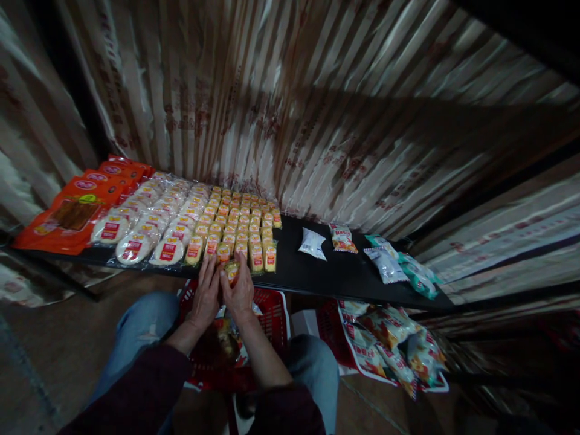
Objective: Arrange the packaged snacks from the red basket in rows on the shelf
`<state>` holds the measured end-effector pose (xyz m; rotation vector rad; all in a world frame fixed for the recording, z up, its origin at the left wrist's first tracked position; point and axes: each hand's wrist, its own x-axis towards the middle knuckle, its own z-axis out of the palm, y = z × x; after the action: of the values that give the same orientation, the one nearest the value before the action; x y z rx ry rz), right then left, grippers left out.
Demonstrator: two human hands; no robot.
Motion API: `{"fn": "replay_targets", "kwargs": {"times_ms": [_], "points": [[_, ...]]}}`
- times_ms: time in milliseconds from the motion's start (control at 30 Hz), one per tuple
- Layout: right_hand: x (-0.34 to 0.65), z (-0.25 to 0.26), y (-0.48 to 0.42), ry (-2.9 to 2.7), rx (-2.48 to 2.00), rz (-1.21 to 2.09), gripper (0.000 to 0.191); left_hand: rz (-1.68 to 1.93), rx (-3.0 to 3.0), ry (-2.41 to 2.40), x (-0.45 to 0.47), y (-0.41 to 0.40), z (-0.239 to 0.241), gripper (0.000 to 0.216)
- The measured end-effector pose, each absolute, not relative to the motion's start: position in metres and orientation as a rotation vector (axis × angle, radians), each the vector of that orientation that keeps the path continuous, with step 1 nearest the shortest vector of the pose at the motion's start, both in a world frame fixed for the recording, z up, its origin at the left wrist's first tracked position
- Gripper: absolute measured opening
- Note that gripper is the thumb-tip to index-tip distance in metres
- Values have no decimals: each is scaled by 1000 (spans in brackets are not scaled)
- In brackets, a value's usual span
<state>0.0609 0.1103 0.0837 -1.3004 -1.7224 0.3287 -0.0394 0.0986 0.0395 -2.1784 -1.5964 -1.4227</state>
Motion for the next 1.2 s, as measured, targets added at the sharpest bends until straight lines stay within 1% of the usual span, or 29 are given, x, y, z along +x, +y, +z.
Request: {"fn": "replay_targets", "kwargs": {"times_ms": [200,500,567,667,767,833,1000,1200], "points": [[47,87,113,-1691,-1290,413,62,-1523,-2147,-1643,-46,102,43,42],[45,84,115,-1638,-1276,388,60,-1580,-2163,-1638,-46,111,41,42],[48,82,116,-1652,-1281,334,59,-1545,-2174,-1621,-46,113,43,42],[60,81,120,-1684,-1315,155,59,-1482,-2178,-1594,-48,113,46,43],[84,82,129,-1666,-1444,-28,62,-1417,-2147,-1594,-47,112,50,49],[102,84,137,-1645,-1540,-88,64,-1352,-2134,-1601,-43,112,54,55],[128,84,150,-1679,-1636,-100,63,-1169,-2153,-1634,-28,120,61,60],[121,75,149,-1693,-1679,-5,62,-1108,-2184,-1676,-23,129,57,59]]}}
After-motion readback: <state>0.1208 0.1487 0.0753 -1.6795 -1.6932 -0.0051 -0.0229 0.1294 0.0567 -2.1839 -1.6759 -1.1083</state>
